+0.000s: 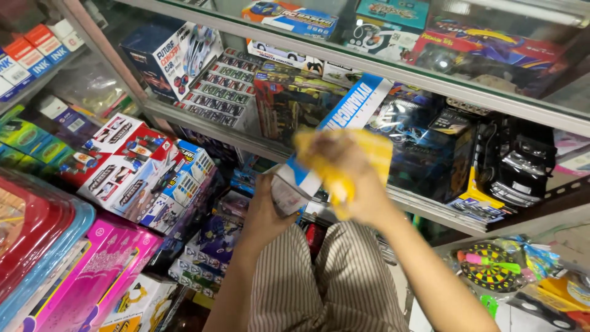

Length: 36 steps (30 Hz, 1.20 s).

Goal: Wiping dust off various toy boxes using a cloth in a retail setting

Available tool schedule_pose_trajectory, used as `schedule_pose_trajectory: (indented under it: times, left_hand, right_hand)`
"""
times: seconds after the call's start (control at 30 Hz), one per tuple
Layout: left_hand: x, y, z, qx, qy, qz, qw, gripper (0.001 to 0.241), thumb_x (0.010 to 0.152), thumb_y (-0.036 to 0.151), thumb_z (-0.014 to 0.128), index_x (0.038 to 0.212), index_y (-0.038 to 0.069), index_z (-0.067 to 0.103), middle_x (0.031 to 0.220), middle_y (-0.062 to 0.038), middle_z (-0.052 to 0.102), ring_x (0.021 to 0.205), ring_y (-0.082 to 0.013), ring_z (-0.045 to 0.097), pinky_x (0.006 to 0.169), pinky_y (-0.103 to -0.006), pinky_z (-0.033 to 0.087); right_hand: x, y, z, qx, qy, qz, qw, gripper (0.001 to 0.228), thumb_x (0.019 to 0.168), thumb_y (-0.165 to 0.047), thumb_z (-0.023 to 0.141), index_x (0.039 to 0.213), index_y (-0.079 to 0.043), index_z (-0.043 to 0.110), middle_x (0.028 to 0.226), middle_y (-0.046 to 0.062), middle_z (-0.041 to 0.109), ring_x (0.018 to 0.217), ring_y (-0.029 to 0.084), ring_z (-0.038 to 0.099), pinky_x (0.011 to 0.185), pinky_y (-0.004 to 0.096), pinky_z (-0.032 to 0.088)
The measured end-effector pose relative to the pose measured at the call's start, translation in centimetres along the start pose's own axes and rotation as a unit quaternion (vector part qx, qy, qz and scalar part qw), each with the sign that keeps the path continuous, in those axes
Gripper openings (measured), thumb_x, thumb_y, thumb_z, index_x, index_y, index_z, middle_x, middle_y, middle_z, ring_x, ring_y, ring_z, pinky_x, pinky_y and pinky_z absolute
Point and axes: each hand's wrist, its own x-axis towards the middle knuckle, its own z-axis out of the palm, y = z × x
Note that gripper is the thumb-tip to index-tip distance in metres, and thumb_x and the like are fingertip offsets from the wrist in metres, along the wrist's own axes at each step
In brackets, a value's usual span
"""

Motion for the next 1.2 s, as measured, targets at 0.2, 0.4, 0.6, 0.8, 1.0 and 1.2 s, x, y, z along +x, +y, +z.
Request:
schedule_pose_trajectory:
  times: [0.2,0.4,0.6,0.8,1.0,1.2]
  left_hand:
    - [-0.2,-2.1,0.7,-0.146,-0.016,-0.002,0.989,0.074,0.060,0.013,0.085,0.121,0.009,0.044,0.102,-0.015,0.069,0.095,-0.0317,0.072,0.079,-0.0440,0.058]
    - [-1.0,-3.0,1.5,-0.020,0.014,0.154,0.988,0.088,0.063,0.004,0.086,0.141,-0.001,0.043,0.117,-0.025,0.051,0.102,-0.0515,0.063,0.082,-0.0594,0.058]
    - [-1.2,-3.3,1.7,-0.019,0.006,0.176,0.984,0.087,0.062,-0.002,0.081,0.141,0.005,0.046,0.127,-0.024,0.050,0.119,-0.0515,0.056,0.098,-0.0632,0.045]
    - [0.1,-1.3,1.0,0.068,0.132,0.197,0.969,0.102,0.059,0.018,0.091,0.146,0.011,0.039,0.139,-0.016,0.044,0.144,-0.0469,0.032,0.115,-0.0675,0.015]
    - [0.9,2.0,4.3,0.019,0.257,0.191,0.947,0.116,0.064,0.036,0.099,0.150,0.002,0.028,0.138,-0.021,0.042,0.129,-0.0426,0.045,0.111,-0.0629,0.032]
    - [1.0,-0.2,2.4,-0.114,0.192,0.168,0.960,0.112,0.056,-0.006,0.081,0.152,-0.001,0.024,0.127,-0.023,0.042,0.123,-0.0449,0.046,0.109,-0.0581,0.035]
  right_hand:
    - [-2.9,-5.5,1.8,-0.040,-0.091,-0.007,0.995,0.077,0.099,-0.072,0.031,0.132,-0.014,0.068,0.140,0.007,0.065,0.138,0.031,0.055,0.122,0.054,0.026]
    - [-1.7,-0.1,0.1,-0.012,0.008,-0.015,1.000,0.071,0.095,-0.071,0.044,0.113,-0.009,0.074,0.115,0.017,0.072,0.114,0.046,0.064,0.109,0.059,0.043]
    - [-3.6,10.6,-6.3,-0.144,0.090,0.129,0.977,0.022,0.098,-0.005,0.066,0.118,0.003,0.069,0.128,0.023,0.069,0.122,0.049,0.060,0.114,0.060,0.039]
    - [-2.6,7.7,-3.8,-0.123,0.130,0.140,0.974,0.036,0.094,0.005,0.063,0.130,0.001,0.067,0.135,0.022,0.065,0.134,0.043,0.054,0.120,0.061,0.027]
    - [-3.5,6.3,-1.6,-0.160,0.125,0.118,0.972,0.039,0.089,-0.001,0.064,0.127,0.002,0.067,0.128,0.025,0.067,0.126,0.049,0.057,0.118,0.059,0.032]
    - [-3.9,-3.2,4.0,-0.081,0.019,0.094,0.992,0.052,0.095,-0.048,0.055,0.135,-0.018,0.069,0.143,0.005,0.064,0.138,0.028,0.055,0.125,0.053,0.022]
